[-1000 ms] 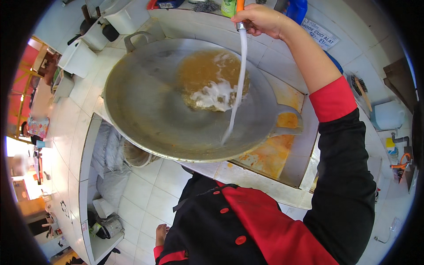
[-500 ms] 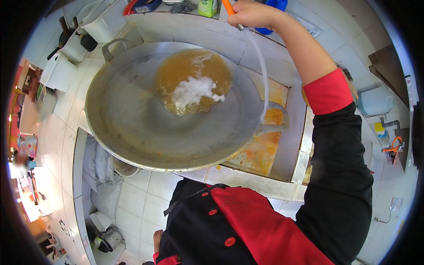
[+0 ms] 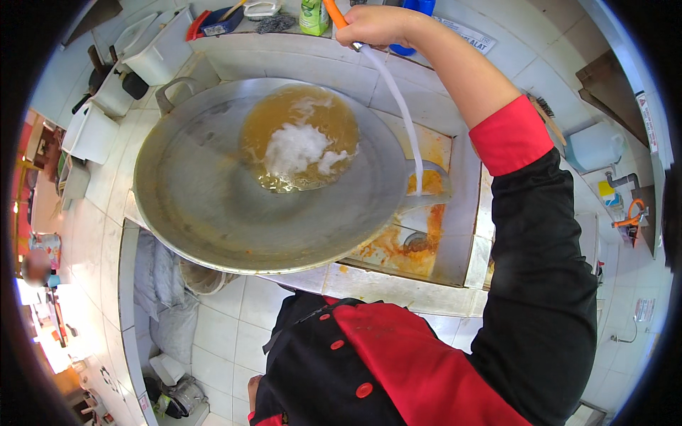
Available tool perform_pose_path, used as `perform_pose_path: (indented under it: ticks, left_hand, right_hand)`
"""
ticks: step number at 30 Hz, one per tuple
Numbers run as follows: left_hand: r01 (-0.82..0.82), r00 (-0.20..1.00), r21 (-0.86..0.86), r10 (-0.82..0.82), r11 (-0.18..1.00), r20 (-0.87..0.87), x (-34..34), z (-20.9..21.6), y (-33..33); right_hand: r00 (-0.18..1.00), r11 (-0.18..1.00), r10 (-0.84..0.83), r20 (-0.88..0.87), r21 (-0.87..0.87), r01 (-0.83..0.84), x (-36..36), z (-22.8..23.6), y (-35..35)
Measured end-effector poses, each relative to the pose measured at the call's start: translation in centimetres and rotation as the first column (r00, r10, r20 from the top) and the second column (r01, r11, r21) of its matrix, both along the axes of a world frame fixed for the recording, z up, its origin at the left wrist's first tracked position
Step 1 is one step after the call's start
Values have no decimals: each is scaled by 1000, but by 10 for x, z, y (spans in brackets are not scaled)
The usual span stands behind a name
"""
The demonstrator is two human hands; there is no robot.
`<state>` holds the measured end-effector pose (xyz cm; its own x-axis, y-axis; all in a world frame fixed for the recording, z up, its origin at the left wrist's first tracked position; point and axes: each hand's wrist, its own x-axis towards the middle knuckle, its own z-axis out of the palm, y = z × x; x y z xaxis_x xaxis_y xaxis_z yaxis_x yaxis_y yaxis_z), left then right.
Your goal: The person scrubs a large, dirty metal pan with a steel wool pad in a kitchen sink. They rinse the pan with water from a faucet, scrub the exterior bottom, and continue rinsing until the pan appears clean.
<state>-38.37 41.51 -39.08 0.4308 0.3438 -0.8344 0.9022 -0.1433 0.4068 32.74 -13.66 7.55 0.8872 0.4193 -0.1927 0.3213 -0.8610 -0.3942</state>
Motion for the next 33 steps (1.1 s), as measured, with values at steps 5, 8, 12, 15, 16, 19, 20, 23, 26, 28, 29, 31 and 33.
perform_pose_path:
  ticks: [5,8,12,15,16,19,20,23,26,28,29,31,33]
  left_hand:
    - [-13,1000,8,13,1000,-14,-4,3,-11]
    - [4,1000,-7,-4,1000,-13,4,-3,-14]
    - [-3,1000,-1,3,1000,-19,4,2,-17]
    - [0,1000,2,0,1000,-23,7,8,-15]
    - [1,1000,1,-1,1000,-23,8,9,-14]
    - [-4,1000,4,4,1000,-22,13,14,-13]
    - [-7,1000,6,7,1000,-21,14,16,-12]
    - [-13,1000,3,13,1000,-18,18,17,-12]
    - [-18,1000,2,18,1000,-11,17,15,-14]
    - [-23,1000,1,23,1000,-8,11,10,-14]
    - [-26,1000,2,26,1000,-6,8,8,-14]
    - [-10,1000,10,10,1000,1,-2,-1,-9]
    - [20,1000,27,-20,999,7,-13,-11,0]
  right_hand:
    - [999,999,32,-19,-40,-32,9,-1,-5]
    - [996,993,89,7,-84,-88,17,0,-13]
    - [997,991,66,-46,-117,-71,11,8,-9]
    - [992,989,122,-31,-82,-125,17,4,-13]
    - [991,987,128,-25,-99,-130,18,3,-13]
    - [991,982,132,-14,-136,-132,19,5,-10]
    - [993,983,121,-13,-139,-122,17,5,-8]
    - [996,997,45,-77,-57,-50,13,1,-2]
    - [995,1000,13,-103,8,-12,11,-3,3]
    - [992,999,-15,-125,48,21,2,2,12]
    - [988,996,-41,-151,72,53,-5,6,17]
    - [981,986,-80,-177,132,104,-11,7,19]
    - [980,970,-92,-177,207,129,-7,-3,17]
